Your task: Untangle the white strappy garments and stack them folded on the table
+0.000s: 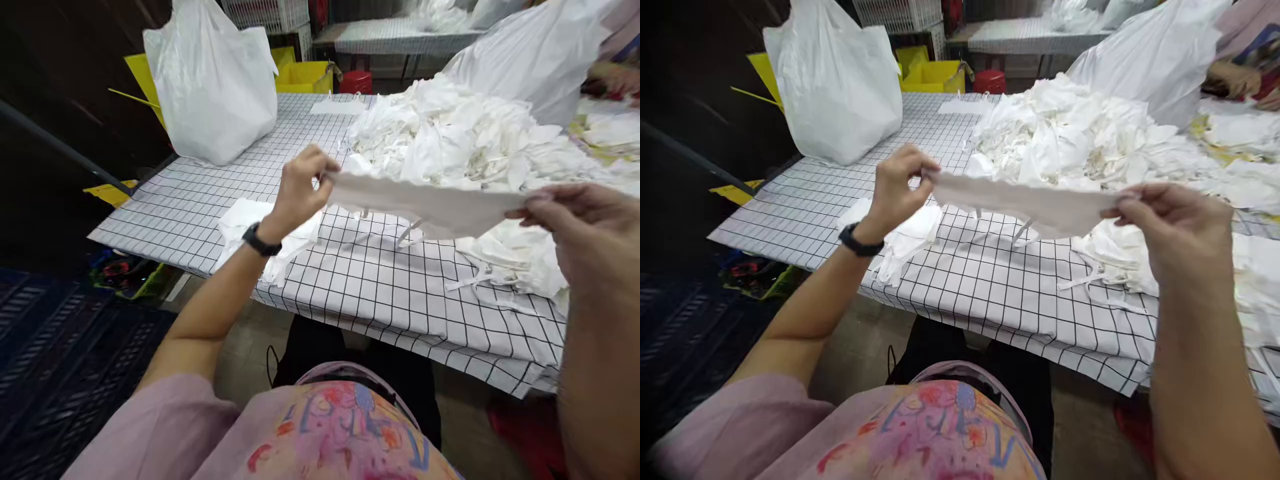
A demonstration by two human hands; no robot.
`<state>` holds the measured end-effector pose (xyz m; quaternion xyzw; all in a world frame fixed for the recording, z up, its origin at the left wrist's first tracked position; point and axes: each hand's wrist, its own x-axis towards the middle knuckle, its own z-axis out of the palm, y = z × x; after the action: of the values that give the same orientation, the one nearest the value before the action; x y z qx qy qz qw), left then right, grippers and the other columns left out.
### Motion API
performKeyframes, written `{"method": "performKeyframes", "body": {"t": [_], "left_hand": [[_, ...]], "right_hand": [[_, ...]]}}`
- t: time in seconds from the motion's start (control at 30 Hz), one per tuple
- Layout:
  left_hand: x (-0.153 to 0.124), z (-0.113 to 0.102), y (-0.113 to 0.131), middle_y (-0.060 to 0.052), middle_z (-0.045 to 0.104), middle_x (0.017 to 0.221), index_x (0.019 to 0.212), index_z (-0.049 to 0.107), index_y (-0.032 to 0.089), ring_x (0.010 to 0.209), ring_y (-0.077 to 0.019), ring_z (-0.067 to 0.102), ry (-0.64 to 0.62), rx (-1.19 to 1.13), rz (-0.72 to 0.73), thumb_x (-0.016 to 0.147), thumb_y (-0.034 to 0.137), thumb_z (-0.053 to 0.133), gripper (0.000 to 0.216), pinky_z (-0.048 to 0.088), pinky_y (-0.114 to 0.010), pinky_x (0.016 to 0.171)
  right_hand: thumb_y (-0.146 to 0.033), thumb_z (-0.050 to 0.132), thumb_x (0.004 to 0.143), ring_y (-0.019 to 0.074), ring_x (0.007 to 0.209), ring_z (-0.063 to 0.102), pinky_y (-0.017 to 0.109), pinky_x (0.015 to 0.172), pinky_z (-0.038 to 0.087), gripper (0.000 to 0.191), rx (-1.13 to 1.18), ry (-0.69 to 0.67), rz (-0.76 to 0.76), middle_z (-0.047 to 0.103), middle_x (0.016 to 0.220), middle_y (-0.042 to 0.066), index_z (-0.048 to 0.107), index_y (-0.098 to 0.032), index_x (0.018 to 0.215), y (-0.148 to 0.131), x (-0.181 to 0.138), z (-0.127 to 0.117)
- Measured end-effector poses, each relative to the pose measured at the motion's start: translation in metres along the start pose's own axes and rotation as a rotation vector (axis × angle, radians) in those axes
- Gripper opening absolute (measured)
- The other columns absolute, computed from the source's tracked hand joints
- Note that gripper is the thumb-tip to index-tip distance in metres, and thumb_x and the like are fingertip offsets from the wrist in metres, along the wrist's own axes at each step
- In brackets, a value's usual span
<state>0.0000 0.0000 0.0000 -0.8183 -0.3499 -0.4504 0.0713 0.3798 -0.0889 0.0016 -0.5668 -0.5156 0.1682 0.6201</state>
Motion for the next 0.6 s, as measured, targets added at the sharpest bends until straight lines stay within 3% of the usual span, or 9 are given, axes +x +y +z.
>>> {"method": "performKeyframes", "body": {"t": [0.13,0.23,0.37,0.6], "left_hand": [[-0.104,-0.009,0.032,-0.003,0.066,0.096,0.102,0.066,0.019,0.09,-0.0146,0.066,-0.169,-0.091,0.076,0.089,0.0,0.056,0.026,0.059,-0.027,0.075],[-0.169,-0.016,0.055,-0.009,0.067,0.103,0.113,0.064,0.019,0.096,-0.0177,0.067,-0.3,-0.1,0.028,0.092,-0.001,0.053,0.031,0.061,-0.03,0.081],[-0.218,-0.025,0.078,-0.01,0.068,0.1,0.122,0.061,0.019,0.096,-0.0199,0.067,-0.389,-0.079,-0.03,0.091,-0.002,0.054,0.038,0.061,-0.035,0.085],[-0.242,-0.026,0.094,-0.009,0.07,0.097,0.122,0.062,0.021,0.093,-0.0205,0.069,-0.319,-0.015,-0.109,0.09,-0.001,0.06,0.039,0.06,-0.035,0.084]], "right_hand": [[-0.047,0.082,0.075,0.0283,0.094,0.077,0.039,0.085,0.064,0.028,-0.332,-0.467,0.148,0.081,0.096,0.006,0.083,-0.025,0.091,0.021,-0.072,-0.046],[-0.051,0.075,0.08,0.0302,0.092,0.079,0.039,0.081,0.066,0.024,-0.399,-0.701,0.153,0.082,0.098,0.004,0.084,-0.031,0.09,0.034,-0.118,-0.068],[-0.045,0.07,0.086,0.0299,0.089,0.08,0.041,0.084,0.068,0.017,-0.393,-0.727,0.171,0.082,0.1,0.002,0.083,-0.035,0.091,0.036,-0.161,-0.077],[-0.034,0.072,0.091,0.0234,0.1,0.078,0.035,0.092,0.064,0.013,-0.359,-0.74,0.166,0.08,0.112,0.0,0.079,-0.035,0.102,0.034,-0.198,-0.081]]}}
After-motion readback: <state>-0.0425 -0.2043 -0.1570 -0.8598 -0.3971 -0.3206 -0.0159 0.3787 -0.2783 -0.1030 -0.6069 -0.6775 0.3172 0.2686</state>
